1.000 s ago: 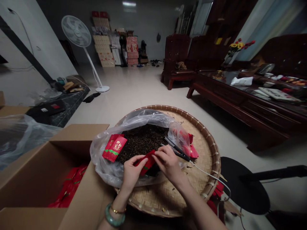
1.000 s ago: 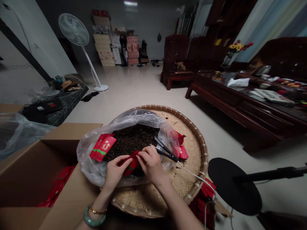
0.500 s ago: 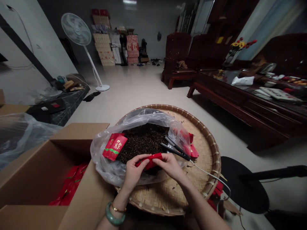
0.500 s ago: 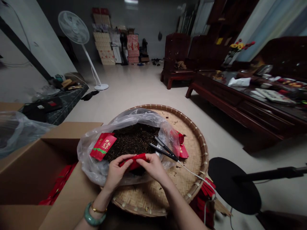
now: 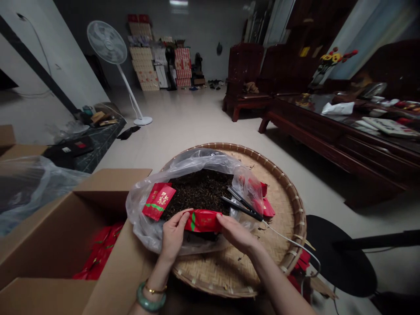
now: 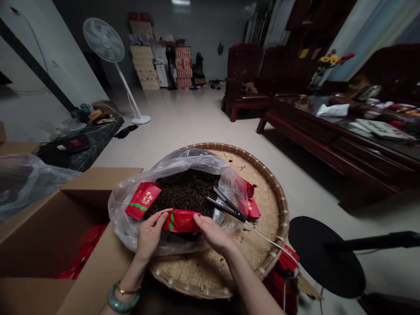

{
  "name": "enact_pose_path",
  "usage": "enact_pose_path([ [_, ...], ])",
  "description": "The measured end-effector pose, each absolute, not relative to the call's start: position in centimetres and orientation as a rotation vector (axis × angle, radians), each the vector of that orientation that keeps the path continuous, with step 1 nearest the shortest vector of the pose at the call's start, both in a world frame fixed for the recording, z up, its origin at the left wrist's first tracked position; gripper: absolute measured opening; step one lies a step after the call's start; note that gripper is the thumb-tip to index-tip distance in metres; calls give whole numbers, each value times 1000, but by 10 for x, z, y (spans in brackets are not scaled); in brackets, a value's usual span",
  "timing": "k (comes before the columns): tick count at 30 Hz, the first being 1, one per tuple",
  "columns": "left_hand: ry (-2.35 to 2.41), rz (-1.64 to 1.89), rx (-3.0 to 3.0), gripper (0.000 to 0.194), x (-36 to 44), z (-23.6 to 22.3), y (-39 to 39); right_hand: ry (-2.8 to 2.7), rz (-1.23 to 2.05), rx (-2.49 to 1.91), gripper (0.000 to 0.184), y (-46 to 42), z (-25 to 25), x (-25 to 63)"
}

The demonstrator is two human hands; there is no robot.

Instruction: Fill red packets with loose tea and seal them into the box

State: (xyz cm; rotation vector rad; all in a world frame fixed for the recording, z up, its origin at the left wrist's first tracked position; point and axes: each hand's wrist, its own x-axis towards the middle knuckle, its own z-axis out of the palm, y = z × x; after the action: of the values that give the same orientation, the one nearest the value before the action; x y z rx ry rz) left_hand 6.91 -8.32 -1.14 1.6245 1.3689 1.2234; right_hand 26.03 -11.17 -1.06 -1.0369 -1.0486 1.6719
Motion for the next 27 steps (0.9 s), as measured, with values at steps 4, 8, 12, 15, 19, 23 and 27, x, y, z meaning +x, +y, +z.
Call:
enact_pose_path([
  [4,1316,1178,2347,44,66,-5,-96,-1130,1615,-1070,54,-112,-3,249],
  [8,1160,896,2683,52,65,-1,-102,-1297,1603,-995,53,-116,14,235],
  [12,1124,1013,2576,48,62,-1,-95,-1400,1512,-1010,50,-117,24,239],
  [15,1225,1168,2436,42,57,2,-88,-1304,1364,-1099,50,-105,26,253],
  [19,1380,1284,2179,36,51,4,-82,-1545,899,-1335,27,-65,19,257],
  [23,1389,1342,2006,37,50,0,-79,-2247,694,-1539,56,-19,7,235],
  [27,1412,1400,1856,43,52,-9,-74,-2394,714,-1625,68,7,0,216],
])
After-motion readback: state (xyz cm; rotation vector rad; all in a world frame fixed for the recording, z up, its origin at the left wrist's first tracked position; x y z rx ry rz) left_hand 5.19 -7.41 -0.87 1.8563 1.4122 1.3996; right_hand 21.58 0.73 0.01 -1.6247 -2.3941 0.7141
